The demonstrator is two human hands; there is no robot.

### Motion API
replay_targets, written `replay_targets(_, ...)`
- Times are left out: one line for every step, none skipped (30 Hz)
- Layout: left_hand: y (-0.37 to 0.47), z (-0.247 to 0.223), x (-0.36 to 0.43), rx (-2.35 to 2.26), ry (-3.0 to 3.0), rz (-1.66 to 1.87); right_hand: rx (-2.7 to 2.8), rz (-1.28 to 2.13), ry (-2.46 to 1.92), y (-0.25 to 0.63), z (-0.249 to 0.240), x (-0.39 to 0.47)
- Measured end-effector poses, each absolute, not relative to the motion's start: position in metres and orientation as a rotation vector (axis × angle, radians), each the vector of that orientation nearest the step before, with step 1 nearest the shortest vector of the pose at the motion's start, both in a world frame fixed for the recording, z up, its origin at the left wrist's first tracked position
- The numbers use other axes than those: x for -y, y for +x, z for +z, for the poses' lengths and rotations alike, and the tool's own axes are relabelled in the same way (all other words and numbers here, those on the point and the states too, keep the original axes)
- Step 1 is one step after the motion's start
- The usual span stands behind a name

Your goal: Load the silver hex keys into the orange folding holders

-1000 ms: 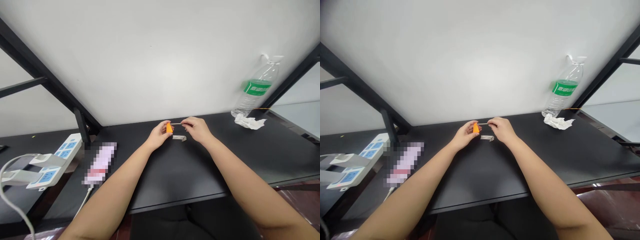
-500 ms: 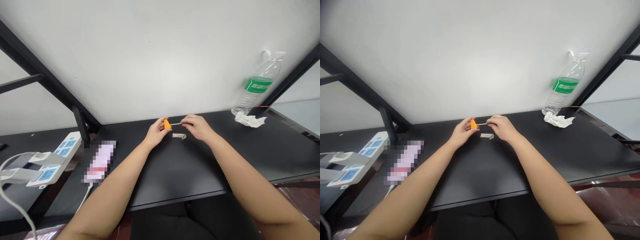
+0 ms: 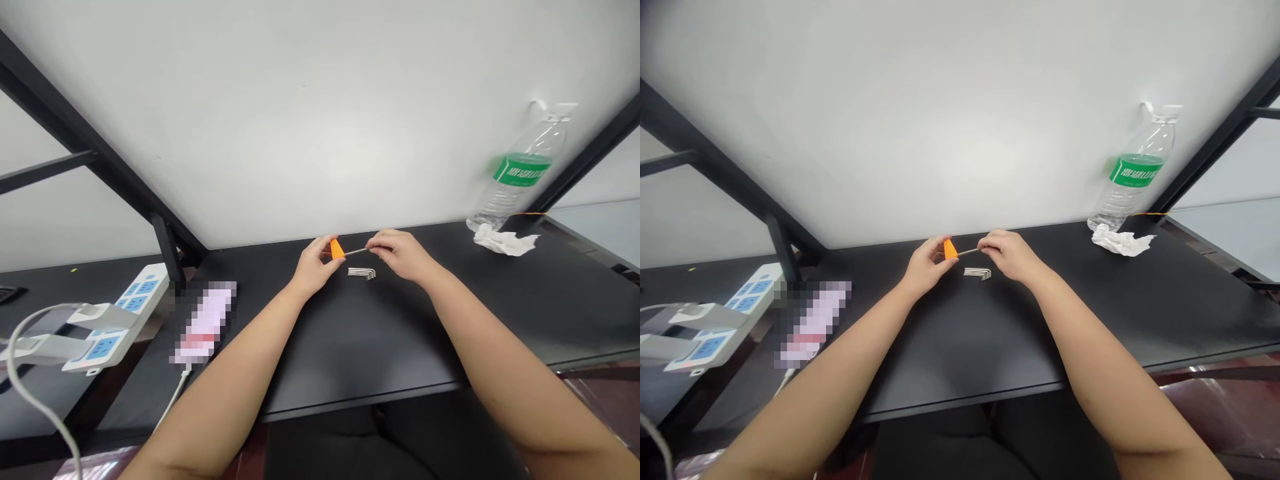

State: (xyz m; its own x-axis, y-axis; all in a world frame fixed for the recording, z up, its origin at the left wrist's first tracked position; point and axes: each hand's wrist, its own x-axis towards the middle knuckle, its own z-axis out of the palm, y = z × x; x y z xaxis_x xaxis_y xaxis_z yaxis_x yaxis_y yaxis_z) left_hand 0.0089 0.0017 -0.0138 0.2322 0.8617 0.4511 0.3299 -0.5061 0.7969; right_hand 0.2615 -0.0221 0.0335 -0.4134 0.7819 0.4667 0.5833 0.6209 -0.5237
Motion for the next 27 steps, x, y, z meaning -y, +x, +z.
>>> replay_targets(0.008, -0.013, -0.002, -1.094, 1.959, 1.253, 2.144, 0.373, -1.066, 0.261, 0.034, 0.022)
replay_targets(0.007, -0.012, -0.002, -1.099, 1.961, 1.255, 2.143, 0.377, -1.065, 0.261, 0.034, 0.023)
replay_targets(0.007, -0.011, -0.002, -1.104, 1.962, 1.254, 2.140, 0.379, -1.066, 0.261, 0.034, 0.023)
replay_targets(0.006, -0.010, -0.002, -1.106, 1.963, 1.248, 2.135, 0.380, -1.069, 0.261, 0.034, 0.023)
replay_targets(0.006, -0.010, -0.002, -1.106, 1.961, 1.239, 2.128, 0.378, -1.074, 0.261, 0.034, 0.023)
replay_targets(0.006, -0.010, -0.002, -1.106, 1.953, 1.232, 2.121, 0.376, -1.077, 0.261, 0.034, 0.023)
replay_targets(0.005, -0.010, -0.002, -1.100, 1.943, 1.225, 2.115, 0.376, -1.078, 0.261, 0.034, 0.022)
replay_targets(0.005, -0.010, -0.002, -1.090, 1.933, 1.220, 2.108, 0.377, -1.077, 0.261, 0.033, 0.021)
replay_targets(0.006, -0.011, -0.002, -1.077, 1.924, 1.214, 2.103, 0.376, -1.071, 0.262, 0.032, 0.021)
replay_targets(0.006, -0.011, -0.002, -1.063, 1.917, 1.207, 2.101, 0.374, -1.060, 0.262, 0.031, 0.020)
replay_targets(0.006, -0.012, -0.002, -1.050, 1.912, 1.198, 2.103, 0.372, -1.044, 0.262, 0.029, 0.019)
replay_targets(0.006, -0.012, -0.002, -1.039, 1.905, 1.190, 2.104, 0.372, -1.025, 0.263, 0.028, 0.018)
replay_targets(0.006, -0.012, -0.001, -1.032, 1.890, 1.183, 2.103, 0.376, -1.006, 0.263, 0.027, 0.017)
replay_targets(0.006, -0.012, -0.001, -1.028, 1.867, 1.179, 2.100, 0.385, -0.987, 0.264, 0.026, 0.017)
replay_targets(0.007, -0.012, 0.000, -1.026, 1.839, 1.174, 2.093, 0.399, -0.971, 0.264, 0.026, 0.017)
replay_targets(0.007, -0.011, 0.000, -1.026, 1.810, 1.169, 2.087, 0.416, -0.961, 0.265, 0.026, 0.016)
replay_targets(0.007, -0.010, 0.001, -1.027, 1.783, 1.165, 2.085, 0.429, -0.954, 0.266, 0.026, 0.017)
replay_targets(0.007, -0.009, 0.002, -1.031, 1.765, 1.159, 2.089, 0.436, -0.952, 0.266, 0.027, 0.017)
replay_targets(0.007, -0.008, 0.003, -1.040, 1.765, 1.148, 2.100, 0.436, -0.950, 0.267, 0.028, 0.018)
replay_targets(0.007, -0.007, 0.004, -1.055, 1.781, 1.136, 2.116, 0.430, -0.943, 0.267, 0.029, 0.018)
replay_targets(0.007, -0.006, 0.005, -1.069, 1.818, 1.122, 2.136, 0.417, -0.930, 0.266, 0.029, 0.019)
replay_targets(0.007, -0.006, 0.005, -1.080, 1.875, 1.107, 2.159, 0.402, -0.911, 0.264, 0.029, 0.020)
replay_targets(0.008, -0.006, 0.006, -1.090, 1.942, 1.093, 2.182, 0.387, -0.892, 0.261, 0.029, 0.022)
replay_targets(0.008, -0.006, 0.007, -1.095, 2.012, 1.083, 2.202, 0.375, -0.877, 0.258, 0.029, 0.024)
replay_targets(0.009, -0.006, 0.008, -1.094, 2.078, 1.081, 2.219, 0.372, -0.866, 0.253, 0.028, 0.026)
replay_targets(0.010, -0.007, 0.008, -1.090, 2.141, 1.084, 2.236, 0.382, -0.855, 0.248, 0.026, 0.028)
replay_targets(0.010, -0.007, 0.008, -1.083, 2.201, 1.082, 2.246, 0.406, -0.847, 0.243, 0.024, 0.031)
